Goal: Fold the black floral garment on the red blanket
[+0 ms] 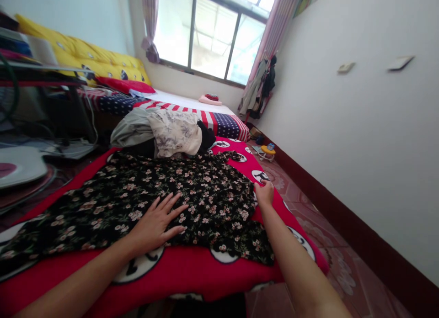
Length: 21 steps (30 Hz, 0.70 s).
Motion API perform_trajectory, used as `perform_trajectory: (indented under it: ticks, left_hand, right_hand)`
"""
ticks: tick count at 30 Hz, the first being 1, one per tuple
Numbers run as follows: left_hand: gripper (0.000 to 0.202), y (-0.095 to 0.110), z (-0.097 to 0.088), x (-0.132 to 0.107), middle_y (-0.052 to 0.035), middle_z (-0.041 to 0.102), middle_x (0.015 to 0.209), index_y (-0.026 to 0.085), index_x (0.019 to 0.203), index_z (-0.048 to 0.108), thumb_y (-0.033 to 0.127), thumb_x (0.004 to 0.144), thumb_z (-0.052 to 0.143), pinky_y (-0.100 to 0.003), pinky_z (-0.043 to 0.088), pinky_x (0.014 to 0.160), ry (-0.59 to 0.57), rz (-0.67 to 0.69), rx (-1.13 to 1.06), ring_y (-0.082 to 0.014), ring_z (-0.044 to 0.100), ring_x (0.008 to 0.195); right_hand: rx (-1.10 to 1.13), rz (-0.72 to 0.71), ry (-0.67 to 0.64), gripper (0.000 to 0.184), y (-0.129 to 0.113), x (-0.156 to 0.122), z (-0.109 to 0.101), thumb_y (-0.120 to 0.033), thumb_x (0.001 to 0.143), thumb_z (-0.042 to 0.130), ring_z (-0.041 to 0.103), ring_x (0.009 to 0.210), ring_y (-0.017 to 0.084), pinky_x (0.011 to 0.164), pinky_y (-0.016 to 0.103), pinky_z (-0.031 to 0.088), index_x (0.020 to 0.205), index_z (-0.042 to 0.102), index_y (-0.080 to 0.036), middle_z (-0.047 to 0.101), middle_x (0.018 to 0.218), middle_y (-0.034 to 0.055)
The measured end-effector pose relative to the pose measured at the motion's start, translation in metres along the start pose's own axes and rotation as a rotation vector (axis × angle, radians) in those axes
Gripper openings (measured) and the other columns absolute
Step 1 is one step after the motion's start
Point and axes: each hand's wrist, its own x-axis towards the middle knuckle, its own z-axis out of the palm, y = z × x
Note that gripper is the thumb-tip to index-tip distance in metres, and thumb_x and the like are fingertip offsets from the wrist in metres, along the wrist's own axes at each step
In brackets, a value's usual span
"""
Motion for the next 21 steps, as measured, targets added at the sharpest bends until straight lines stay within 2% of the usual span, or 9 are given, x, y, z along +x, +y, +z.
perform_trajectory:
  ticks: [2,4,7,9,12,14,17,19,21]
  left_hand:
    - [0.060,0.001,0.000,-0.001,-0.0057,0.022,0.159,0.036,0.142,0.043,0.064,0.089,0.042,-0.056,0.013,0.115,0.004,-0.001,-0.010,-0.0325,0.019,0.145]
    - [0.059,0.002,-0.001,-0.001,-0.0056,0.024,0.158,0.036,0.141,0.044,0.062,0.089,0.043,-0.056,0.013,0.115,0.011,0.000,-0.019,-0.0327,0.019,0.145]
    - [0.059,0.002,-0.001,0.000,-0.0047,0.025,0.158,0.036,0.141,0.044,0.062,0.089,0.044,-0.056,0.012,0.116,0.017,-0.002,-0.032,-0.0326,0.019,0.145]
    - [0.061,0.000,-0.003,0.001,-0.0050,0.024,0.158,0.036,0.142,0.043,0.063,0.088,0.044,-0.056,0.012,0.116,-0.003,-0.009,-0.049,-0.0327,0.018,0.145]
    - [0.065,-0.006,-0.010,0.001,-0.0063,0.022,0.158,0.033,0.146,0.036,0.064,0.089,0.040,-0.055,0.013,0.116,-0.066,0.003,-0.114,-0.0314,0.017,0.146]
    - [0.067,-0.012,-0.018,-0.005,-0.0071,0.021,0.159,0.032,0.148,0.031,0.064,0.090,0.039,-0.054,0.014,0.117,-0.124,0.024,-0.165,-0.0298,0.017,0.146]
    - [0.076,-0.023,-0.032,-0.026,-0.0089,0.014,0.160,0.031,0.149,0.029,0.064,0.085,0.050,-0.054,0.015,0.117,-0.209,0.055,-0.195,-0.0312,0.014,0.146]
    - [0.080,-0.031,-0.043,-0.047,-0.0095,0.013,0.160,0.030,0.149,0.030,0.059,0.081,0.061,-0.054,0.016,0.117,-0.234,0.061,-0.185,-0.0329,0.014,0.146]
    - [0.078,-0.041,-0.057,-0.071,-0.0092,0.016,0.160,0.030,0.148,0.033,0.051,0.080,0.065,-0.052,0.020,0.116,-0.239,0.041,-0.167,-0.0325,0.018,0.145]
  right_hand:
    - [-0.077,0.065,-0.073,0.047,0.001,-0.016,-0.012,-0.048,0.074,0.062,0.064,0.074,0.024,0.069,0.034,0.048,0.103,0.062,-0.011,0.068,0.078,0.0102]
    - [-0.159,0.080,-0.255,0.052,-0.002,-0.035,-0.020,-0.053,0.071,0.063,0.062,0.066,0.023,0.064,0.033,0.047,0.103,0.062,-0.012,0.066,0.070,0.0060]
    - [-0.212,-0.103,-0.513,0.046,-0.013,-0.060,-0.029,-0.043,0.063,0.070,0.061,0.066,0.020,0.063,0.030,0.045,0.100,0.063,-0.017,0.065,0.070,0.0017]
    - [-0.157,-0.228,-0.500,0.035,-0.020,-0.068,-0.036,-0.034,0.062,0.069,0.061,0.070,0.020,0.066,0.029,0.045,0.092,0.065,-0.018,0.065,0.073,0.0021]
    - [-0.103,-0.283,-0.366,0.024,-0.021,-0.068,-0.048,-0.034,0.068,0.062,0.062,0.072,0.020,0.067,0.029,0.046,0.085,0.064,-0.018,0.066,0.075,0.0034]
    - [-0.156,-0.305,-0.369,0.022,-0.016,-0.067,-0.054,-0.033,0.068,0.060,0.062,0.070,0.020,0.067,0.031,0.047,0.084,0.064,-0.019,0.066,0.074,0.0036]
    - [-0.248,-0.365,-0.367,0.025,-0.007,-0.074,-0.064,-0.034,0.069,0.056,0.062,0.069,0.021,0.068,0.034,0.048,0.089,0.063,-0.019,0.068,0.083,0.0066]
    - [-0.251,-0.409,-0.279,0.027,-0.001,-0.085,-0.073,-0.040,0.074,0.054,0.064,0.072,0.023,0.069,0.037,0.049,0.091,0.062,-0.020,0.067,0.090,0.0088]
    - [-0.246,-0.425,-0.227,0.028,0.005,-0.099,-0.083,-0.050,0.076,0.054,0.065,0.072,0.026,0.068,0.040,0.050,0.086,0.062,-0.024,0.068,0.085,0.0080]
